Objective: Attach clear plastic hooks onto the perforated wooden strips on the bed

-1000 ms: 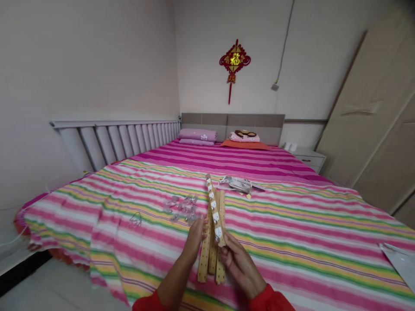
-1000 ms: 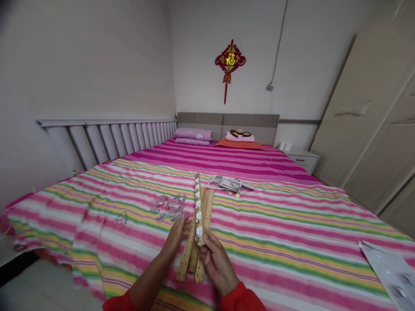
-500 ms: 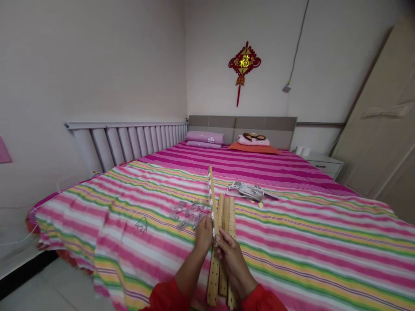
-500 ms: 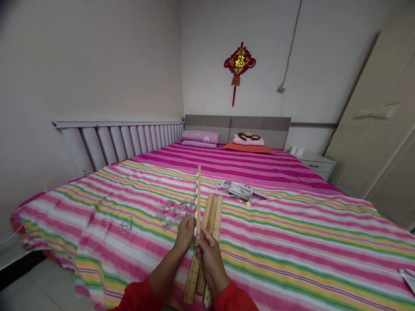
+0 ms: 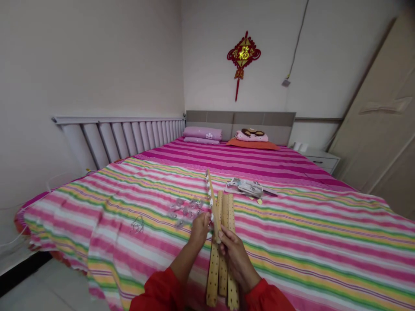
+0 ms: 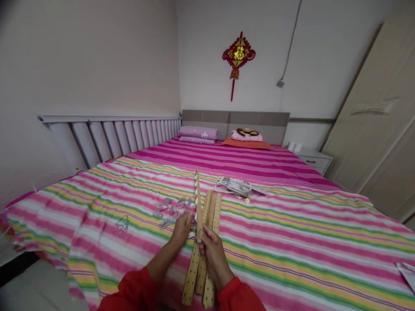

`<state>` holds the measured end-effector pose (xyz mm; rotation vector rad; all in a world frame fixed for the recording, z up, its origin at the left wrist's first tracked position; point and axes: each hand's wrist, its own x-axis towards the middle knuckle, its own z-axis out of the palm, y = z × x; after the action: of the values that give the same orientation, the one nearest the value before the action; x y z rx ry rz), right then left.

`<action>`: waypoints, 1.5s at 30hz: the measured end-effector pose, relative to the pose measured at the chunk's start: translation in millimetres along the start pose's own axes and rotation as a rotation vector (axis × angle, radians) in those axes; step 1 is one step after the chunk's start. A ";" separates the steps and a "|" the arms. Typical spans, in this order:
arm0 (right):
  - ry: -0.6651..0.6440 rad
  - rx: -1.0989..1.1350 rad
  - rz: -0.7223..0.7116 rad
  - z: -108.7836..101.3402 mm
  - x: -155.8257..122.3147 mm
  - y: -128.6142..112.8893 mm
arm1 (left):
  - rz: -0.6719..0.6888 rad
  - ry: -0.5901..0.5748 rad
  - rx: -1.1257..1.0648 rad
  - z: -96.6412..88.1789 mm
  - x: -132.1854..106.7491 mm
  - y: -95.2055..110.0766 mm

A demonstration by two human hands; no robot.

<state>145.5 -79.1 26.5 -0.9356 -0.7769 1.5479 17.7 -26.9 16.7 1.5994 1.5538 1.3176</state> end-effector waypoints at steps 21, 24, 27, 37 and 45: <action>-0.025 -0.079 -0.010 -16.0 -33.8 -2.2 | 0.008 0.224 -0.022 9.1 59.1 29.4; -0.017 -0.002 0.013 -17.2 -33.7 -3.2 | 0.043 0.200 -0.018 8.4 61.0 24.2; -0.018 0.052 0.042 -19.5 -32.2 -4.5 | 0.068 0.176 -0.011 4.3 65.2 17.7; -0.046 -0.045 0.022 -38.2 -34.8 7.7 | 0.041 0.245 -0.046 -8.4 94.2 30.0; -0.070 -0.043 0.042 -45.7 -50.2 12.4 | -0.009 0.258 -0.072 -5.6 102.9 38.6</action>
<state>183.8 -131.1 1.9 -0.9384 -0.8480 1.6134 13.9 62.6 80.6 1.4215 1.6382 1.6074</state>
